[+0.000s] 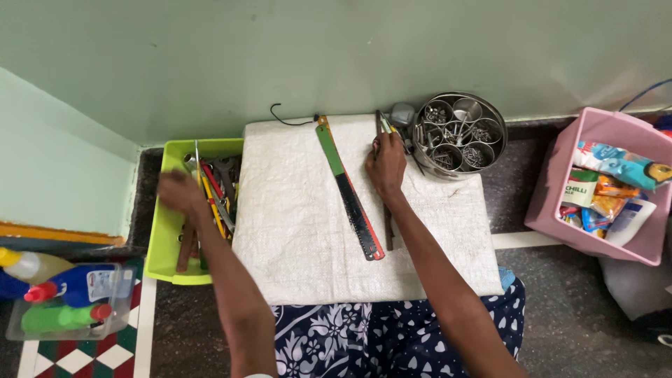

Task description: The person sits on the floor and organizes a mixed pile of hand tools on a white cloth, picking up wrenches, pliers, screwdrivers, and other items one by one and placing them into a green plastic bin. The person continues sorting and stacking the tools until the cloth is mostly cleared.

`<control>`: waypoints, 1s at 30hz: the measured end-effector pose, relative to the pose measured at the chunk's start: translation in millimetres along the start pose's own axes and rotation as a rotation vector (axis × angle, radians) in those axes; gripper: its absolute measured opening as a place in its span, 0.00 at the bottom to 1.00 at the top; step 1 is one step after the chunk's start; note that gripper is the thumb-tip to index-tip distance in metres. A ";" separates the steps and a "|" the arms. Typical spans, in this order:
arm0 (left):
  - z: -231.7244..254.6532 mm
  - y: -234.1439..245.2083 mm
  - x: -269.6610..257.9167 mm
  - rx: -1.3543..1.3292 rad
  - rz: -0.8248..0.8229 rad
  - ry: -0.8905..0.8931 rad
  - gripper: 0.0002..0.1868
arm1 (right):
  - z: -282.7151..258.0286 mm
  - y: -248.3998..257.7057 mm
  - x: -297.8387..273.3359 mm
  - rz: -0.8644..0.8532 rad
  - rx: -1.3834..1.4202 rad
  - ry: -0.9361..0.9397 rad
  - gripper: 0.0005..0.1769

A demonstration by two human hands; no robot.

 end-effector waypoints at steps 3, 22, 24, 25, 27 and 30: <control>93.3 -19.9 -28.3 -0.648 -0.343 -0.121 0.07 | 2.4 -3.6 -1.7 -0.053 -0.045 -0.112 0.13; 260.3 -45.8 -270.1 -1.624 -1.800 0.240 0.35 | -45.0 9.4 29.9 -0.009 0.425 0.148 0.22; 258.2 -36.0 -262.5 -1.806 -1.795 0.374 0.35 | -64.5 4.0 34.2 -0.141 0.342 0.195 0.17; 256.9 -33.0 -257.3 -1.900 -1.786 0.438 0.35 | -67.4 0.8 40.1 -0.093 0.379 0.122 0.15; 256.3 -33.3 -249.9 -1.927 -1.686 0.419 0.35 | -63.9 -9.9 58.7 0.001 0.444 -0.014 0.12; 252.5 -44.1 -250.5 -1.859 -1.590 0.405 0.35 | -60.6 -45.0 75.3 -0.079 0.703 -0.150 0.14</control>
Point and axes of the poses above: each hand's wrist, its own x-axis towards the middle knuckle, its own y-axis out of the back of the hand, z = x × y, the point moved 3 cm from there along x, towards the middle knuckle, and after that the axes turned 15 degrees about y, right-handed, at the moved point
